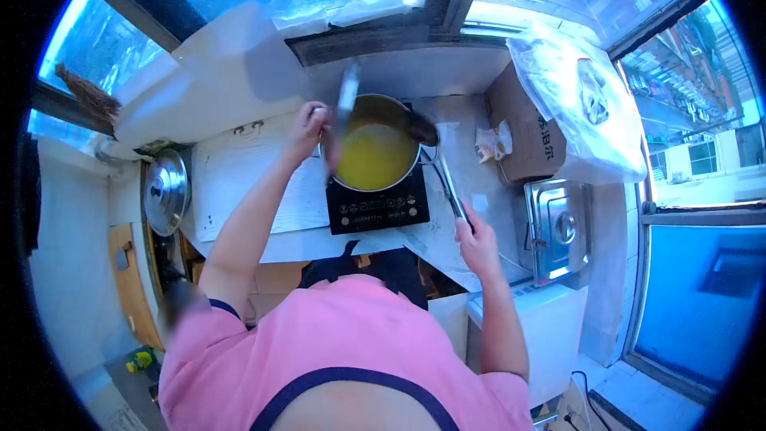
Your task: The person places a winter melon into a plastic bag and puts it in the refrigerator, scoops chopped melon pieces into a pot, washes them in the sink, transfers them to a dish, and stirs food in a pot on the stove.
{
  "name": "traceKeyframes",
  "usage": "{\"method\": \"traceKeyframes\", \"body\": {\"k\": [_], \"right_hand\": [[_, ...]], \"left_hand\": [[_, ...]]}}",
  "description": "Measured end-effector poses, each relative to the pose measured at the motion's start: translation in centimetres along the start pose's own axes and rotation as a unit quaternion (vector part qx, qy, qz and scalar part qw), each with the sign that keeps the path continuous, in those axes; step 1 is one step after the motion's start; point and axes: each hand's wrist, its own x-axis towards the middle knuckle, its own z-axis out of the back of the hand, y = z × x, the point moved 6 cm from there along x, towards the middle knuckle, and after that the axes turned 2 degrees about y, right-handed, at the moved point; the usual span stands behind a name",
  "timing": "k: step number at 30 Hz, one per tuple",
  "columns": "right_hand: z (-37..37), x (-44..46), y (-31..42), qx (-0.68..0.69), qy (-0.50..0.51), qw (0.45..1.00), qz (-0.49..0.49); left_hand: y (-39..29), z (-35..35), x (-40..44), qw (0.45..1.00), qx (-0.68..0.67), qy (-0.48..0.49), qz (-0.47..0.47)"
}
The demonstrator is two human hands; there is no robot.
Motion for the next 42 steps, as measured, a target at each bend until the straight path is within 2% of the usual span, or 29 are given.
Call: {"method": "traceKeyframes", "body": {"k": [1,2,3,4,5,7,8,9,11,13,15,17,19,21,26,31,33,34,36,39,42], "right_hand": [[-0.3,0.9,1.4,-0.083,-0.009,0.995,0.046],[-0.7,1.7,2.5,-0.084,-0.008,0.995,0.045],[-1.5,2.1,4.9,-0.22,0.002,0.967,0.125],[-2.8,2.6,6.9,-0.35,0.011,0.913,0.207],[-3.6,3.4,7.5,-0.354,0.015,0.912,0.207],[-6.7,5.0,7.4,-0.478,0.106,0.849,0.197],[-7.6,5.6,7.3,-0.48,0.11,0.848,0.198],[-8.6,6.0,7.0,-0.483,0.123,0.84,0.212],[-10.9,7.5,6.9,-0.492,0.142,0.827,0.232],[-12.1,8.3,7.6,-0.428,0.084,0.856,0.276],[-13.1,9.6,7.1,-0.443,0.073,0.854,0.262],[-13.4,10.4,6.8,-0.455,0.059,0.854,0.245],[-12.5,10.9,6.2,-0.481,0.036,0.85,0.212],[-11.3,10.6,6.2,-0.488,0.038,0.849,0.2],[-10.1,7.8,7.3,-0.496,0.158,0.843,0.138],[-13.5,8.3,7.5,-0.452,0.155,0.86,0.176],[-14.1,9.3,7.3,-0.451,0.092,0.866,0.196],[-13.9,9.4,7.1,-0.449,0.092,0.867,0.196],[-12.6,10.0,6.6,-0.474,0.057,0.863,0.166],[-11.2,9.1,6.2,-0.501,0.113,0.848,0.131],[-11.7,7.4,7.1,-0.473,0.144,0.854,0.162]], "left_hand": [[0.6,1.5,-0.2,1.0,0.0,-0.001,0.0],[2.9,3.2,-1.1,0.984,-0.121,-0.044,0.124],[3.9,3.9,-2.8,0.935,-0.239,-0.087,0.247],[2.8,4.3,-3.4,0.906,-0.361,-0.084,0.202],[3.1,4.6,-4.5,0.904,-0.365,-0.087,0.204],[4.7,5.7,-6.5,0.808,-0.539,-0.146,0.189],[4.6,5.8,-7.2,0.778,-0.594,-0.119,0.166],[4.6,6.2,-7.9,0.771,-0.612,-0.099,0.145],[4.7,6.8,-9.8,0.725,-0.663,-0.14,0.123],[4.3,7.5,-10.8,0.705,-0.684,-0.139,0.13],[4.3,7.9,-11.4,0.686,-0.703,-0.133,0.135],[4.0,8.2,-11.7,0.656,-0.739,-0.086,0.129],[3.8,8.5,-11.9,0.662,-0.734,-0.07,0.13],[3.4,8.8,-12.1,0.667,-0.724,-0.112,0.134],[2.9,8.2,-12.0,0.634,-0.755,-0.095,0.133],[1.3,7.4,-11.5,0.634,-0.743,-0.142,0.157],[1.0,7.2,-11.7,0.669,-0.707,-0.153,0.17],[1.1,7.0,-11.6,0.651,-0.741,-0.088,0.141],[1.3,7.3,-11.8,0.657,-0.735,-0.076,0.147],[1.3,7.6,-12.2,0.66,-0.73,-0.075,0.16],[0.9,7.7,-12.4,0.65,-0.737,-0.087,0.166]]}}
